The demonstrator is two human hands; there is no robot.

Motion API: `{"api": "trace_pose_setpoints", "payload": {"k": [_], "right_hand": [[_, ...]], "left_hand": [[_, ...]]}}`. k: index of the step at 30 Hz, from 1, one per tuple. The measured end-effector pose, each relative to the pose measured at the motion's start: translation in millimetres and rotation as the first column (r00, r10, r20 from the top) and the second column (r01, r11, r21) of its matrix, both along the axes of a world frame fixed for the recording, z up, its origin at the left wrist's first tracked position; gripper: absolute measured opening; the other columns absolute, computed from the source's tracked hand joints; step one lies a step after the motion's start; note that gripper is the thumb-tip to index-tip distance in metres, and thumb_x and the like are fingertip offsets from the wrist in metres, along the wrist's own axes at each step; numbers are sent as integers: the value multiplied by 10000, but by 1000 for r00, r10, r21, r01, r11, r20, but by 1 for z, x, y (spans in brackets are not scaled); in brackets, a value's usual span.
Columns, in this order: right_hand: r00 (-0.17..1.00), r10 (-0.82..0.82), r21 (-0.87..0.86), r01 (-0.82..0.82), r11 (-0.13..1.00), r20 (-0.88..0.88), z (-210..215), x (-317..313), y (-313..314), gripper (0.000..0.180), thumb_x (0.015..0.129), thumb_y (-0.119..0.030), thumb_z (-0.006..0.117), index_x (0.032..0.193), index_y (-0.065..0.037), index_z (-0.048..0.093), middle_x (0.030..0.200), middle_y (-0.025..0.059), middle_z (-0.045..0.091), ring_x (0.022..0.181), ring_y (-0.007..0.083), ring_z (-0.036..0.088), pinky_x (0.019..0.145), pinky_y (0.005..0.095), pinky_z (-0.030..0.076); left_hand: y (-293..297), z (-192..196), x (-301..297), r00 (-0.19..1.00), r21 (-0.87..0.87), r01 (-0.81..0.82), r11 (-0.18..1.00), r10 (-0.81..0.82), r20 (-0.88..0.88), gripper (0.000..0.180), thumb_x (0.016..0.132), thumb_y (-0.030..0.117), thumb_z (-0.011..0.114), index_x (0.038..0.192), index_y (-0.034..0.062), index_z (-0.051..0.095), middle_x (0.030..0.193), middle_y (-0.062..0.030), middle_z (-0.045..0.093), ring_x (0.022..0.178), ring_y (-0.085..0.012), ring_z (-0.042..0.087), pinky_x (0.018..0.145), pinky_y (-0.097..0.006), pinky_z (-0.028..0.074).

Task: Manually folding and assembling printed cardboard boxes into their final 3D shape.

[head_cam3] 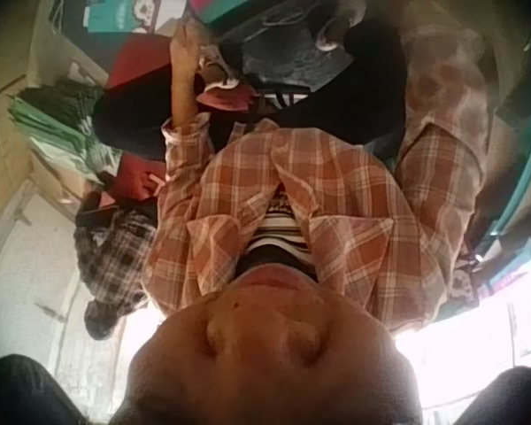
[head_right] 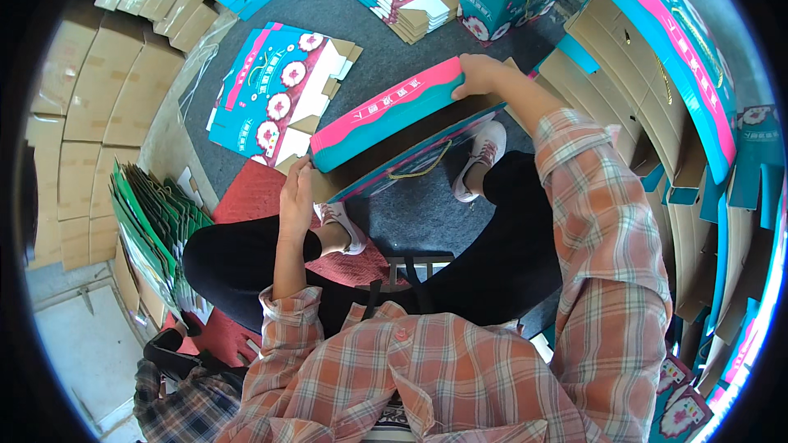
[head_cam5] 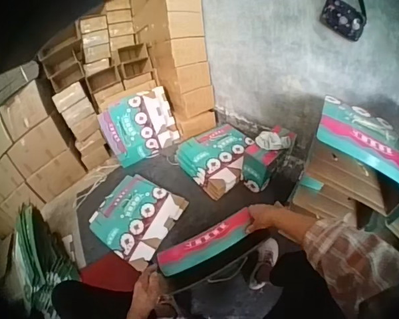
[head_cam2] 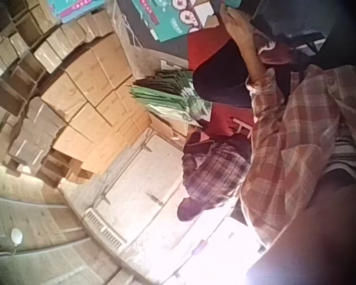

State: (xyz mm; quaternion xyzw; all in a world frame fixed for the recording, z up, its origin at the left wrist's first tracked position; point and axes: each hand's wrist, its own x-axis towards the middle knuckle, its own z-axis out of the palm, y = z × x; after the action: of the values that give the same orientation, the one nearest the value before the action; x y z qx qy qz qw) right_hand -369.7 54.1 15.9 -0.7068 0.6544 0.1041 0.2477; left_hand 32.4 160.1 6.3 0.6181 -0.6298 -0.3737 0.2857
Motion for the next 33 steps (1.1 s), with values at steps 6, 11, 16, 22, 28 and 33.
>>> {"api": "trace_pose_setpoints", "payload": {"k": [6, 11, 16, 22, 28, 33], "right_hand": [[870, 354, -180, -431, 884, -342, 1, 48, -4, 814, 540, -322, 875, 1212, -69, 492, 1139, 102, 567, 1074, 290, 548, 839, 394, 476], [840, 444, -180, -511, 840, -311, -17, 57, -6, 831, 519, -300, 882, 1211, -90, 475, 1095, 79, 571, 1046, 268, 553, 802, 368, 480], [835, 377, -262, -498, 826, -401, -34, 60, -3, 790, 521, -300, 884, 1171, -86, 488, 1075, 68, 573, 998, 245, 556, 755, 357, 487], [829, 382, -186, -485, 854, -409, -15, 56, 1, 687, 582, -293, 850, 1151, -87, 525, 1100, 79, 580, 1037, 262, 578, 769, 353, 502], [977, -39, -221, -8, 975, -210, 35, -4, -1, 488, 762, -394, 710, 1051, -24, 577, 979, 136, 647, 948, 287, 634, 740, 415, 508], [975, -103, 100, 84, 991, 198, 42, 10, 22, 499, 877, -495, 539, 957, -9, 614, 884, 180, 651, 867, 339, 633, 745, 431, 494]], "left_hand": [[0, 9, -13, 995, 76, 89, 993, -86, -46, 520, 987, 395, 344, 1264, -12, 512, 1230, -259, 543, 1204, -357, 491, 1012, -392, 363], [-7, -5, -23, 989, 71, 102, 992, -93, -112, 646, 972, 509, 297, 1383, 19, 391, 1456, -243, 300, 1381, -351, 254, 1123, -406, 196], [-18, -50, -24, 988, 32, 1, 999, 4, -153, 768, 924, 486, 487, 1445, -15, 228, 1460, -271, 268, 1372, -363, 265, 1117, -414, 212], [-16, -71, -28, 975, 37, 103, 994, -94, -202, 1202, 677, 372, 803, 1424, -103, -11, 1371, -341, 335, 1266, -405, 398, 1038, -394, 349], [-24, -96, -19, 991, -108, 119, 987, -125, -56, 1236, 656, 341, 834, 1417, -111, -29, 1345, -320, 374, 1219, -378, 453, 999, -375, 392], [-23, -94, -14, 987, -94, 127, 988, -135, -89, 1235, 656, 338, 837, 1415, -114, -26, 1345, -318, 374, 1233, -374, 442, 1002, -372, 389]]}}
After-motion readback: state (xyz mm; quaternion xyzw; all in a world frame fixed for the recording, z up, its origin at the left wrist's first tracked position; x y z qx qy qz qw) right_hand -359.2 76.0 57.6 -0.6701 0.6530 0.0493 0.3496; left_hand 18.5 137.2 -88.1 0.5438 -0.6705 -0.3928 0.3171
